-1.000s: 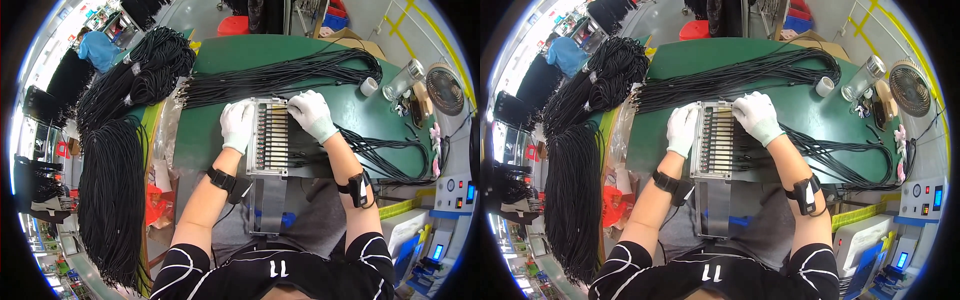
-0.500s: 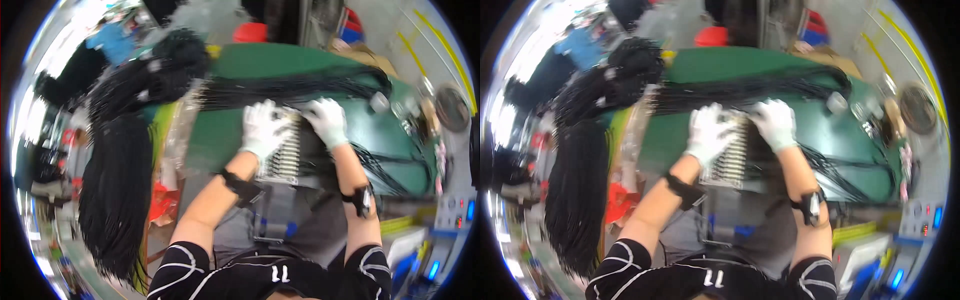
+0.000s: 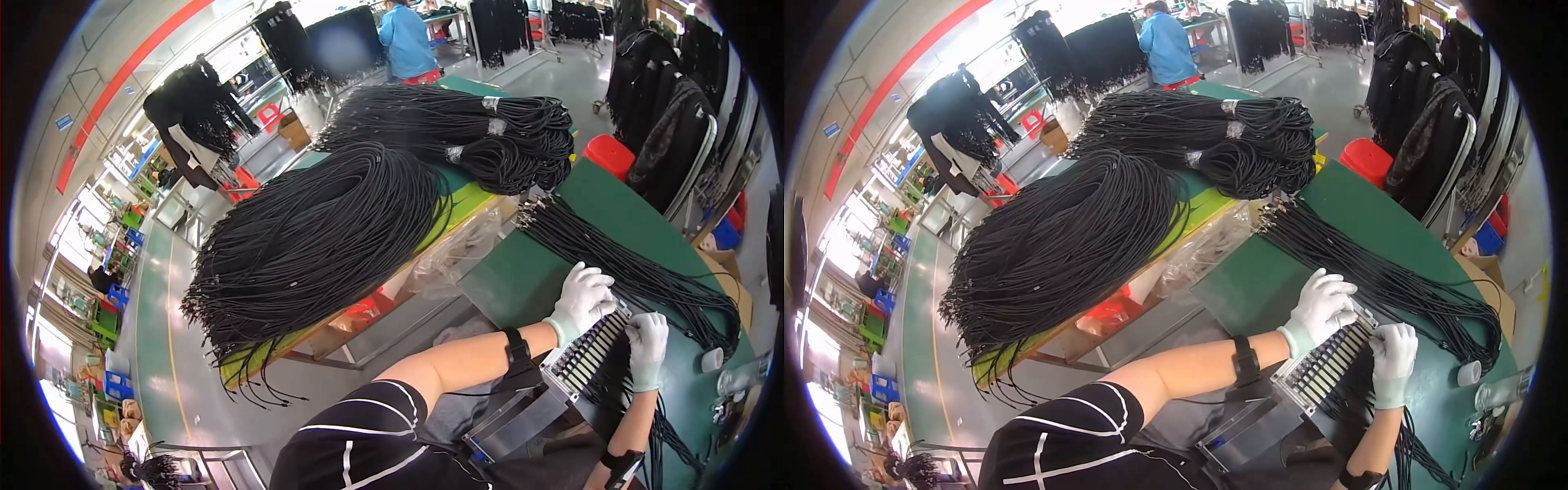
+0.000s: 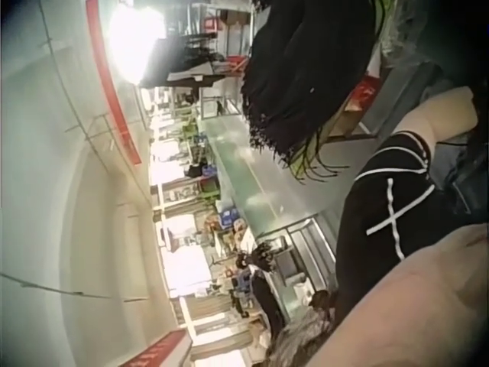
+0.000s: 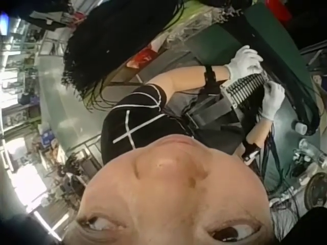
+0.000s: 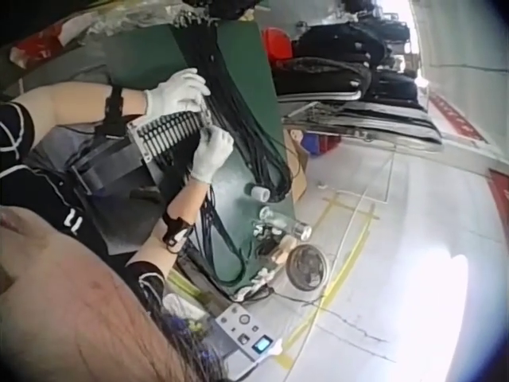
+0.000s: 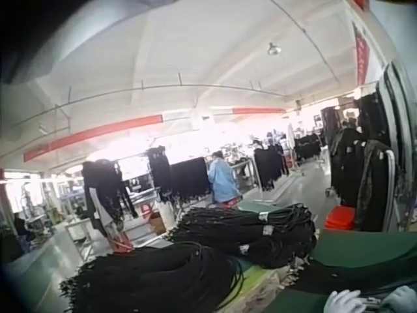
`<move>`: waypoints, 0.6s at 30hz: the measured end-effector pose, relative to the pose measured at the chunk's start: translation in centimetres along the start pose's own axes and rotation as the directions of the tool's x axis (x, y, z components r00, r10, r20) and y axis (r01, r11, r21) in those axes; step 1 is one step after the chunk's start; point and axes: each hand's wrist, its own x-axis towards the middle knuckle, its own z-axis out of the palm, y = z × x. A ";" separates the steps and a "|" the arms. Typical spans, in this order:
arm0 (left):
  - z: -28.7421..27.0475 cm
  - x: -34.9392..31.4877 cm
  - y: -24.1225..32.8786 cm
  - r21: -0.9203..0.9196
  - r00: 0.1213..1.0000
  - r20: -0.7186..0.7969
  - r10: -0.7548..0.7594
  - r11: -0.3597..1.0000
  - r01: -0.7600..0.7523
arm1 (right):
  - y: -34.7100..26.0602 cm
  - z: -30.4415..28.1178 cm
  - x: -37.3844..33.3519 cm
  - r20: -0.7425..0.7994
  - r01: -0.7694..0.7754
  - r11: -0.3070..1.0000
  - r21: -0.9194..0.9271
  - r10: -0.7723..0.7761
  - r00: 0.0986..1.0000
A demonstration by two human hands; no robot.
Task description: The person places wires into a metal jig, closes the lid, and moves the jig to a machine. After retrieving the jig, the person removes the wires and wraps the bundle with tape before setting it aside.
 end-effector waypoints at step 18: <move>-3.2 1.2 0.7 0.010 0.995 -0.069 0.075 0.997 -0.075 | 0.7 1.0 -1.4 0.025 -0.198 0.952 0.232 0.198 0.980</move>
